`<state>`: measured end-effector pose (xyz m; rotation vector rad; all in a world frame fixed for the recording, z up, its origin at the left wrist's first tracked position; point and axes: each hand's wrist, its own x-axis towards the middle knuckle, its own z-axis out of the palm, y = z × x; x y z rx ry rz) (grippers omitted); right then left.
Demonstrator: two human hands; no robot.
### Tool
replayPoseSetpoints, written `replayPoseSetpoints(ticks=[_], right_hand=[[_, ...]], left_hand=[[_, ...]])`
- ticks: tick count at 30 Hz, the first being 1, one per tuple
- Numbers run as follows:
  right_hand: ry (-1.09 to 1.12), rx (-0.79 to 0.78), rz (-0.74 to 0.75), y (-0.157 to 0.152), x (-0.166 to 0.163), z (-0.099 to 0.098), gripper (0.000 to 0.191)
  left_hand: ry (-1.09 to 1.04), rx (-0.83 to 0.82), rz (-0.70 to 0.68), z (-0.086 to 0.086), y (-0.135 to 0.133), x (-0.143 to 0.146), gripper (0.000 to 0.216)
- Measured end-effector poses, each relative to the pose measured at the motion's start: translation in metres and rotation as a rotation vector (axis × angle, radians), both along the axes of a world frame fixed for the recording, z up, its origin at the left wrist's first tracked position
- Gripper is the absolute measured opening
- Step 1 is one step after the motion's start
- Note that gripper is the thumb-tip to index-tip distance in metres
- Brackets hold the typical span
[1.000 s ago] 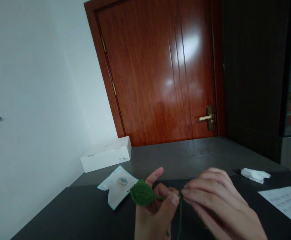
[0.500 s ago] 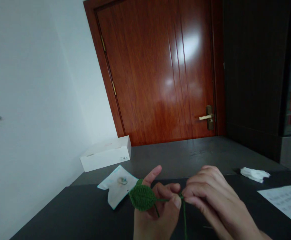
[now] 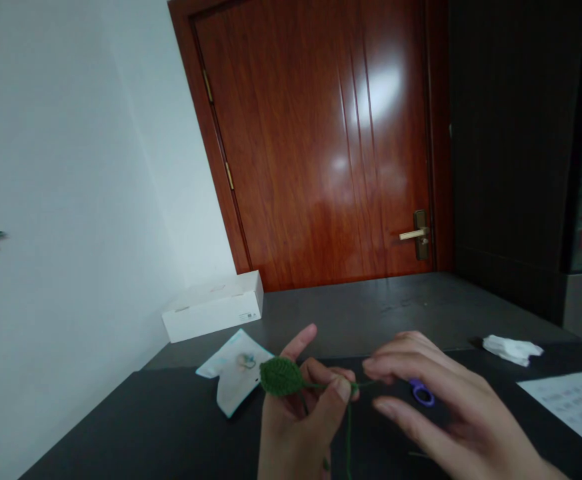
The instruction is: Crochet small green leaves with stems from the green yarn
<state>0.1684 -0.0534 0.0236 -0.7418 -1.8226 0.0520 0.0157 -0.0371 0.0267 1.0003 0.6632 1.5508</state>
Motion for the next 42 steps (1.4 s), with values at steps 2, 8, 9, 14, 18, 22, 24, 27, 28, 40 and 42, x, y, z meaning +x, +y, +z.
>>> replayPoseSetpoints(ticks=[2,8,9,14,18,22,24,27,28,40,42], right_hand=[[-0.116,0.216,-0.055,-0.002,0.001,0.003,0.025],[-0.203,0.354,-0.149,-0.001,-0.001,0.004,0.013],[-0.199,0.363,-0.163,0.000,-0.001,0.003,0.013],[-0.167,0.400,-0.190,0.006,-0.002,-0.009,0.022],[-0.180,0.418,-0.156,0.005,0.000,-0.009,0.024],[-0.287,0.436,-0.103,0.000,0.005,0.002,0.015],[-0.346,0.420,-0.086,-0.002,0.009,0.004,0.013],[-0.414,0.370,-0.061,-0.001,0.016,0.001,0.018],[-0.437,0.359,-0.055,0.000,0.017,-0.001,0.019],[-0.087,-0.028,-0.036,-0.008,-0.006,-0.005,0.019],[0.006,-0.195,-0.006,-0.008,-0.009,-0.010,0.019]], left_hand=[[-0.058,-0.062,-0.086,0.000,0.001,-0.001,0.050],[-0.083,-0.064,-0.189,-0.005,0.001,0.000,0.053],[-0.070,-0.055,-0.189,-0.005,0.001,0.000,0.053],[-0.001,-0.064,-0.235,-0.006,0.001,-0.003,0.056],[-0.021,-0.124,-0.300,-0.006,0.002,-0.006,0.059],[-0.037,-0.254,-0.383,-0.005,0.003,-0.008,0.064],[-0.043,-0.308,-0.416,-0.004,0.004,-0.010,0.066],[-0.038,-0.327,-0.448,-0.005,0.005,-0.010,0.067],[-0.033,-0.318,-0.450,-0.006,0.005,-0.010,0.067],[0.016,0.000,-0.181,-0.005,-0.005,0.001,0.053],[-0.003,0.070,-0.112,-0.005,-0.007,0.005,0.050]])
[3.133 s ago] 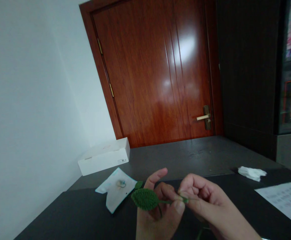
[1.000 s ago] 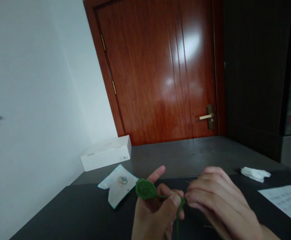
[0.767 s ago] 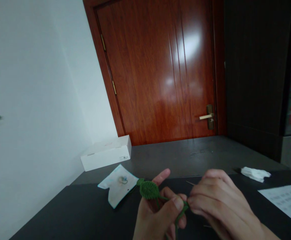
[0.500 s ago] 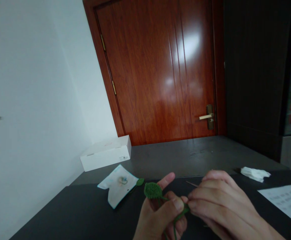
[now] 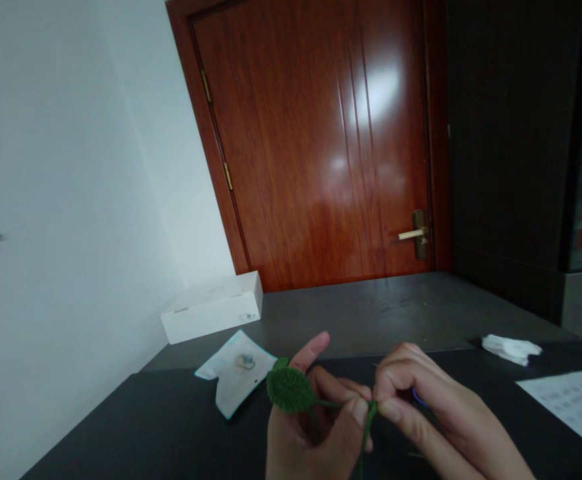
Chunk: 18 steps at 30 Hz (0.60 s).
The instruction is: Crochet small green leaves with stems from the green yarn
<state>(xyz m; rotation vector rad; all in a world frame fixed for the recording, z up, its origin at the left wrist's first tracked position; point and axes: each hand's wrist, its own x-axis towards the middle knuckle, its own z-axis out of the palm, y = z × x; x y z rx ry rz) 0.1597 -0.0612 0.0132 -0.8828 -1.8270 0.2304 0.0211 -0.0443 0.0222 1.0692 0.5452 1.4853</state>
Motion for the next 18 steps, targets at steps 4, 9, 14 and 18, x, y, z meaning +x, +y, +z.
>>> replayPoseSetpoints(ticks=[4,9,14,18], right_hand=[[0.165,-0.194,0.026,0.003,-0.001,-0.004,0.018],[0.098,-0.027,0.051,0.005,0.003,0.002,0.008],[-0.011,0.333,0.011,0.005,0.005,0.009,0.018],[-0.087,0.435,-0.036,0.004,0.006,0.016,0.017]], left_hand=[[-0.021,0.071,0.100,0.002,-0.002,0.005,0.050],[-0.004,0.001,0.115,0.006,0.000,0.000,0.051],[-0.045,-0.077,0.014,0.005,0.004,-0.004,0.051],[-0.085,-0.143,-0.069,0.003,0.005,-0.004,0.052]])
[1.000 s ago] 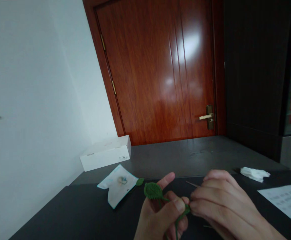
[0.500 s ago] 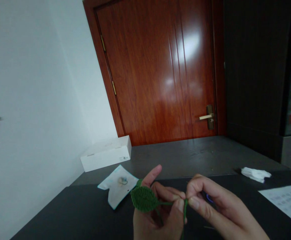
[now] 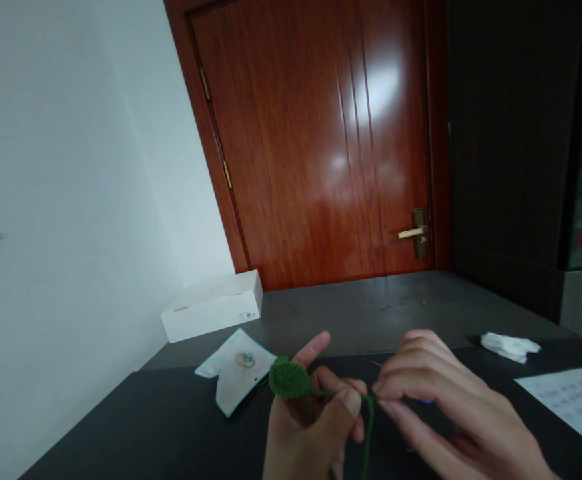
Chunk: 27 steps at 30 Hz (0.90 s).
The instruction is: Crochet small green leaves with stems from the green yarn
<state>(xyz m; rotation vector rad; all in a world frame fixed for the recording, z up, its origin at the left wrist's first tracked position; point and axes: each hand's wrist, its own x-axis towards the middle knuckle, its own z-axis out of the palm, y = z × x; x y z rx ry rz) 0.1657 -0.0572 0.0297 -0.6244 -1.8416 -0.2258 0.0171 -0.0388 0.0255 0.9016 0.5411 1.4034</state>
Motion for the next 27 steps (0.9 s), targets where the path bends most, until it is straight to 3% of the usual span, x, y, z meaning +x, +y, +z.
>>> replayPoseSetpoints(ticks=[7,16,23,27], right_hand=[[-0.070,0.117,-0.090,0.001,0.005,0.003,0.017],[-0.228,0.274,-0.176,0.000,0.012,0.005,0.015],[-0.233,0.224,-0.198,0.002,0.007,0.002,0.021],[-0.240,0.185,-0.116,0.002,0.007,0.005,0.015]], left_hand=[[-0.010,-0.070,-0.064,0.000,0.000,-0.001,0.055],[0.018,-0.023,-0.053,-0.003,0.002,0.000,0.053],[0.047,-0.028,-0.091,-0.005,0.003,0.001,0.053],[0.046,-0.069,-0.142,-0.004,0.002,-0.003,0.057]])
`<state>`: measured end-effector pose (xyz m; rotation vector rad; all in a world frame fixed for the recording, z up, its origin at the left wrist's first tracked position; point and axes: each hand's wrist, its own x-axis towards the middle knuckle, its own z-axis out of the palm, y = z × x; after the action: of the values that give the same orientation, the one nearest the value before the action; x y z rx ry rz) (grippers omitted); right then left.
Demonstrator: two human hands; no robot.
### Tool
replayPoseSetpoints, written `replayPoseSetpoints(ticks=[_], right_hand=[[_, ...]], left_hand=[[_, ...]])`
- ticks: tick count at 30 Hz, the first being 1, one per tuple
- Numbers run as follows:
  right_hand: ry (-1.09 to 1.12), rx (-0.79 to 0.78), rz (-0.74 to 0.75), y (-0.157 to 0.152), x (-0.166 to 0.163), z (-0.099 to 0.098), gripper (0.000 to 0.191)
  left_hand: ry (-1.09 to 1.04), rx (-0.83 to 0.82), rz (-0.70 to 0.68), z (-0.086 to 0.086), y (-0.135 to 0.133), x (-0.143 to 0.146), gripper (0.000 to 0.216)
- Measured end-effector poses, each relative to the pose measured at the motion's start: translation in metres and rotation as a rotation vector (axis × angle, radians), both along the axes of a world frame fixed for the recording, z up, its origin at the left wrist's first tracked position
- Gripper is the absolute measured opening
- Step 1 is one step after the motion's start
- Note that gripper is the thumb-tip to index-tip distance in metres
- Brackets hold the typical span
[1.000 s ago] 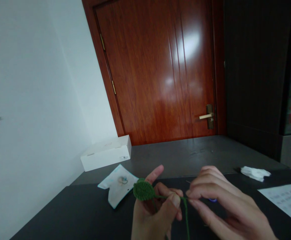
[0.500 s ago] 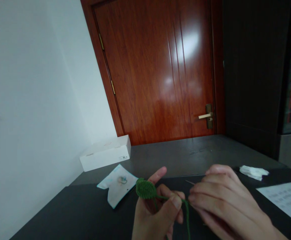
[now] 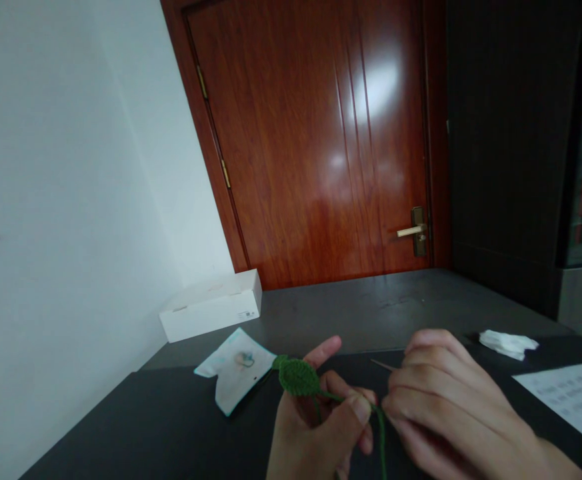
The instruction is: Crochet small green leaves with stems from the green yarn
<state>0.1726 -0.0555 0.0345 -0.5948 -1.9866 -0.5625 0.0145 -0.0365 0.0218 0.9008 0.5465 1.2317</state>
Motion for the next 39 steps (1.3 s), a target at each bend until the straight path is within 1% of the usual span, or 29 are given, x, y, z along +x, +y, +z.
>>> replayPoseSetpoints(ticks=[3,6,10,13,19,25,30,36,39], right_hand=[[0.073,-0.073,0.077,0.000,-0.002,0.003,0.019],[0.186,-0.144,0.150,0.001,-0.006,0.002,0.022],[0.293,-0.195,0.237,0.005,-0.009,-0.005,0.015],[0.314,-0.211,0.259,0.006,-0.009,-0.010,0.012],[0.372,-0.254,0.296,0.003,-0.011,-0.012,0.009],[0.379,-0.287,0.351,0.004,-0.010,-0.011,0.009],[0.369,-0.293,0.357,0.004,-0.009,-0.010,0.012],[0.320,-0.326,0.405,0.004,-0.007,-0.004,0.012],[0.303,-0.330,0.385,0.002,-0.005,-0.001,0.011]], left_hand=[[-0.022,-0.075,-0.089,0.000,0.002,-0.004,0.057],[-0.044,-0.155,-0.188,-0.003,0.005,-0.005,0.054],[-0.065,-0.220,-0.299,-0.006,0.007,-0.006,0.051],[-0.060,-0.238,-0.353,-0.007,0.007,-0.006,0.049],[-0.087,-0.261,-0.388,-0.008,0.004,-0.006,0.045],[-0.119,-0.307,-0.428,-0.009,0.005,-0.005,0.048],[-0.118,-0.271,-0.469,-0.009,0.008,-0.006,0.045],[-0.117,-0.259,-0.428,-0.010,0.008,-0.006,0.045],[-0.081,-0.244,-0.417,-0.007,0.007,-0.006,0.048]])
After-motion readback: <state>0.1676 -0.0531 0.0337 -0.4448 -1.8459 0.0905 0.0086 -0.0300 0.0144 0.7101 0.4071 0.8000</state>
